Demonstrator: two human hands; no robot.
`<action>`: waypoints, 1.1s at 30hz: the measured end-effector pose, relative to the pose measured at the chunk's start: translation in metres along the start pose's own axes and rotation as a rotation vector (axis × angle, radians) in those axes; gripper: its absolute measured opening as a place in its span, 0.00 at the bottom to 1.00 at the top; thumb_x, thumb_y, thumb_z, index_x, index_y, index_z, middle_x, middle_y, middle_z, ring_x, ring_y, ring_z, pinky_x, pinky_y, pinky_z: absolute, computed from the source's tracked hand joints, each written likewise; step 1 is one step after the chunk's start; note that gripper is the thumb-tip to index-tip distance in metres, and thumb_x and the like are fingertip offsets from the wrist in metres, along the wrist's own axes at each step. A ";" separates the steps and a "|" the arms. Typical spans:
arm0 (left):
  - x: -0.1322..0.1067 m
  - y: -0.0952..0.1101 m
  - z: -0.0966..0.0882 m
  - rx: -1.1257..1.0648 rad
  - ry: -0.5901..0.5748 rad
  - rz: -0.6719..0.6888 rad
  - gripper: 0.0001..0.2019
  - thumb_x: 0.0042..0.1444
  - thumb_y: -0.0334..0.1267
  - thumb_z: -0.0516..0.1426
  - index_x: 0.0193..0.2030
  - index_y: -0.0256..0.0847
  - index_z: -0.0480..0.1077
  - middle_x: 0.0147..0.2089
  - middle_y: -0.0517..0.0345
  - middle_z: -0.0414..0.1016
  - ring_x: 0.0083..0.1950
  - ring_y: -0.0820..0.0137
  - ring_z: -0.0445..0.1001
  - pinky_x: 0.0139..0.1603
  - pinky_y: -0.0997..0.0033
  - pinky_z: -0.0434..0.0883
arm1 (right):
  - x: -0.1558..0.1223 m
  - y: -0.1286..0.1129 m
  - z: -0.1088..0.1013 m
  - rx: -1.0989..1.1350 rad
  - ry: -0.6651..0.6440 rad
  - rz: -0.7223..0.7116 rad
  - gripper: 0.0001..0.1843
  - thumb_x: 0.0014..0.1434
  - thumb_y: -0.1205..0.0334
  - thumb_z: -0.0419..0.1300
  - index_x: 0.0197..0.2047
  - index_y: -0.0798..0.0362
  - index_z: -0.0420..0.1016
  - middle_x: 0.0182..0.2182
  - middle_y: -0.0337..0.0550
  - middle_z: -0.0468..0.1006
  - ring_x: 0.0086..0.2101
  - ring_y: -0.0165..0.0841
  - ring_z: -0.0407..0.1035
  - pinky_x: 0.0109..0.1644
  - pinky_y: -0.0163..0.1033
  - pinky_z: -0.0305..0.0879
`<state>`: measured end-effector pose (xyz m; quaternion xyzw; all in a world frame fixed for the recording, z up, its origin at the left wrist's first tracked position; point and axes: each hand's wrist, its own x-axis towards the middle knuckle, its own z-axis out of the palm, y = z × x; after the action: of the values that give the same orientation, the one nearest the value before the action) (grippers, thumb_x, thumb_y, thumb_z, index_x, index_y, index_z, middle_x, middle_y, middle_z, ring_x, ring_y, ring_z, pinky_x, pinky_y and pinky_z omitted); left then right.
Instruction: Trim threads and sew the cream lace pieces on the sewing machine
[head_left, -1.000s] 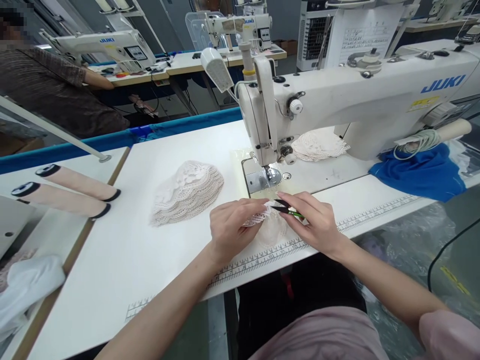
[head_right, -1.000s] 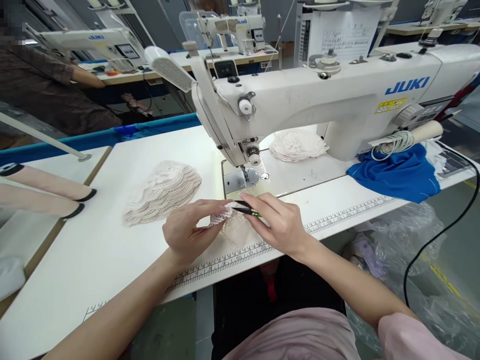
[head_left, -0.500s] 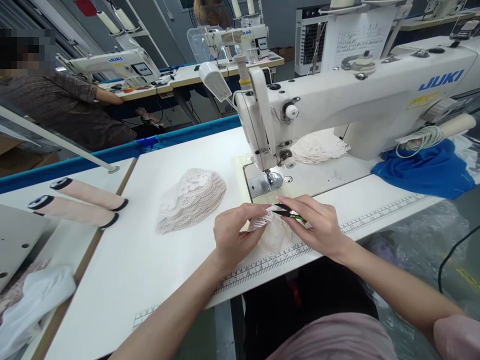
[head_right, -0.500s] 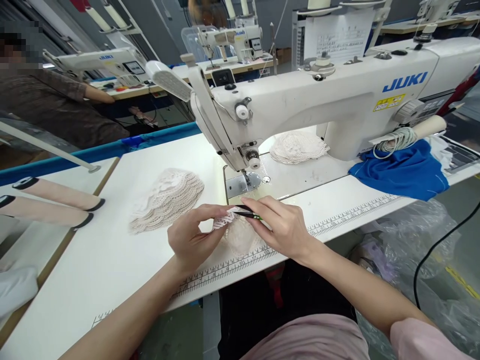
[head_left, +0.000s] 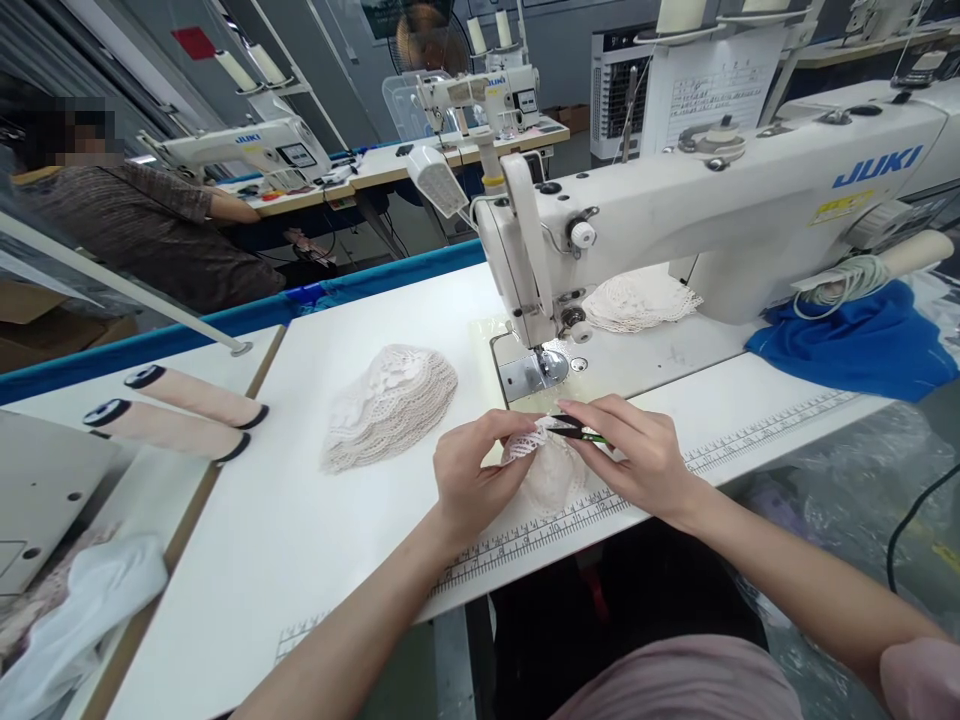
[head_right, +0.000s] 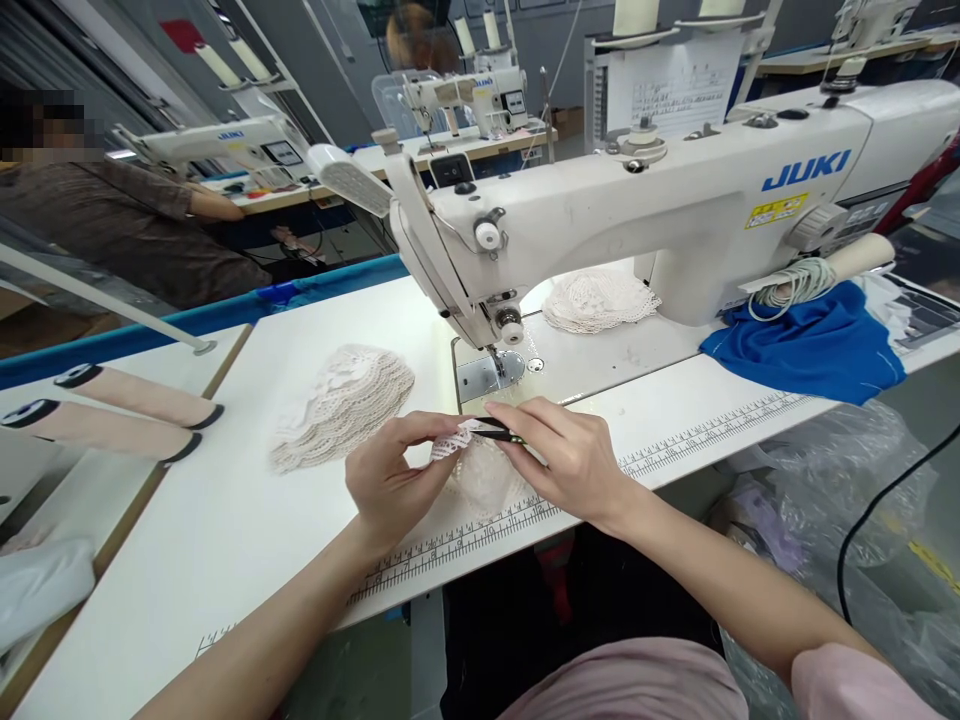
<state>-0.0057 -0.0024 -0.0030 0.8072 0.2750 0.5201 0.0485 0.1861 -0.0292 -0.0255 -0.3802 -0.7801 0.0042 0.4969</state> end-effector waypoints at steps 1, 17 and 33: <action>0.000 0.000 0.000 0.000 -0.002 0.001 0.09 0.52 0.26 0.61 0.39 0.42 0.69 0.34 0.61 0.80 0.34 0.73 0.79 0.31 0.77 0.76 | 0.000 0.000 0.000 0.002 -0.001 -0.002 0.23 0.62 0.68 0.57 0.60 0.49 0.66 0.38 0.42 0.78 0.35 0.29 0.73 0.34 0.32 0.70; 0.002 0.002 0.001 0.012 -0.121 0.112 0.08 0.53 0.25 0.58 0.38 0.41 0.68 0.34 0.60 0.80 0.34 0.73 0.79 0.30 0.79 0.74 | 0.007 -0.006 -0.005 0.186 0.046 0.094 0.21 0.64 0.67 0.56 0.60 0.51 0.65 0.39 0.45 0.76 0.33 0.29 0.70 0.31 0.33 0.67; 0.000 0.000 0.004 0.092 -0.169 0.166 0.05 0.55 0.27 0.57 0.37 0.40 0.68 0.34 0.59 0.81 0.32 0.74 0.79 0.29 0.79 0.72 | 0.011 -0.004 -0.004 0.490 -0.019 0.241 0.06 0.57 0.66 0.64 0.39 0.53 0.75 0.29 0.40 0.76 0.28 0.26 0.67 0.31 0.33 0.64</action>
<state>-0.0021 -0.0015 -0.0051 0.8694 0.2258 0.4394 -0.0087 0.1841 -0.0271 -0.0139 -0.3387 -0.7095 0.2554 0.5626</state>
